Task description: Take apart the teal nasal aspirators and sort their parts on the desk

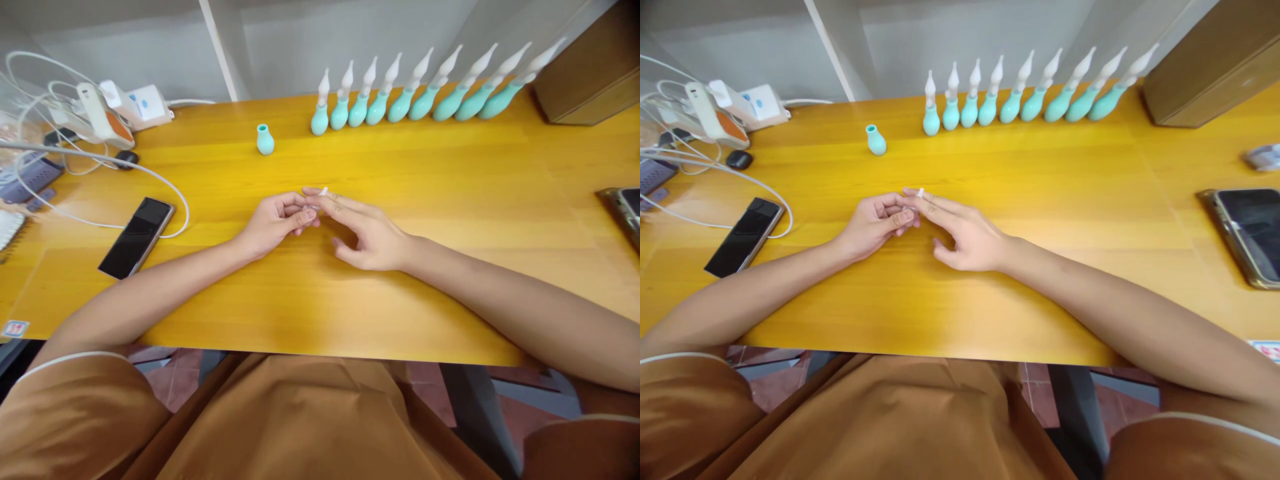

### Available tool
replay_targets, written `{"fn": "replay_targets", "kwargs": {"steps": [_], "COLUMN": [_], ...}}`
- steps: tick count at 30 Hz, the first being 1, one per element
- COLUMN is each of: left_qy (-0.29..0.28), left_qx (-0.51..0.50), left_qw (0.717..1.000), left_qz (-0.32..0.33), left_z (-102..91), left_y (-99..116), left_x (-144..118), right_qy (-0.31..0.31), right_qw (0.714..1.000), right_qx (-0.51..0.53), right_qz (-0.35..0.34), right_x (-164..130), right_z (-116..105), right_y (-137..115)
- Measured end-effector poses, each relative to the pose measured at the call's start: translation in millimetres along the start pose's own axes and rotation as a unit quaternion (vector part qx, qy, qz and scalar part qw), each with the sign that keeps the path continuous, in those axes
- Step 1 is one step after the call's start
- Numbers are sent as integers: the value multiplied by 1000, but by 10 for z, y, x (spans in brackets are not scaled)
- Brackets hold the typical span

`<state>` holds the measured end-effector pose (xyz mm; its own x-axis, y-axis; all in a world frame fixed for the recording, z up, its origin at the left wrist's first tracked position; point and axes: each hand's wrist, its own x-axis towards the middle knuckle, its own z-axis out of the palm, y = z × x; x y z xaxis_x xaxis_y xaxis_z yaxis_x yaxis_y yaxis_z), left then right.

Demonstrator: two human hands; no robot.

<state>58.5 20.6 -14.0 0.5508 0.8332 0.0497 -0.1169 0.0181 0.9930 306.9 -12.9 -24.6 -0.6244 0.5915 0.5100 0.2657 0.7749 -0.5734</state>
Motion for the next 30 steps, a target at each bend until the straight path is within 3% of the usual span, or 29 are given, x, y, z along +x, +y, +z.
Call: {"fn": "replay_targets", "kwargs": {"steps": [10, 18, 24, 30], "left_qy": [8, -25, 9, -1], "left_qx": [-21, 32, 40, 68], "left_qw": [999, 999, 999, 998], "left_qz": [-26, -29, -13, 1], "left_z": [5, -7, 5, -16], "left_y": [43, 48, 38, 28], "left_x": [18, -11, -32, -33], "right_qy": [18, -16, -25, -11], "right_qw": [971, 991, 995, 995], "right_qx": [222, 133, 92, 97], "right_qz": [85, -16, -33, -30], "right_x": [52, 41, 45, 61], "right_z": [34, 48, 46, 57], "right_y": [63, 79, 65, 29]}}
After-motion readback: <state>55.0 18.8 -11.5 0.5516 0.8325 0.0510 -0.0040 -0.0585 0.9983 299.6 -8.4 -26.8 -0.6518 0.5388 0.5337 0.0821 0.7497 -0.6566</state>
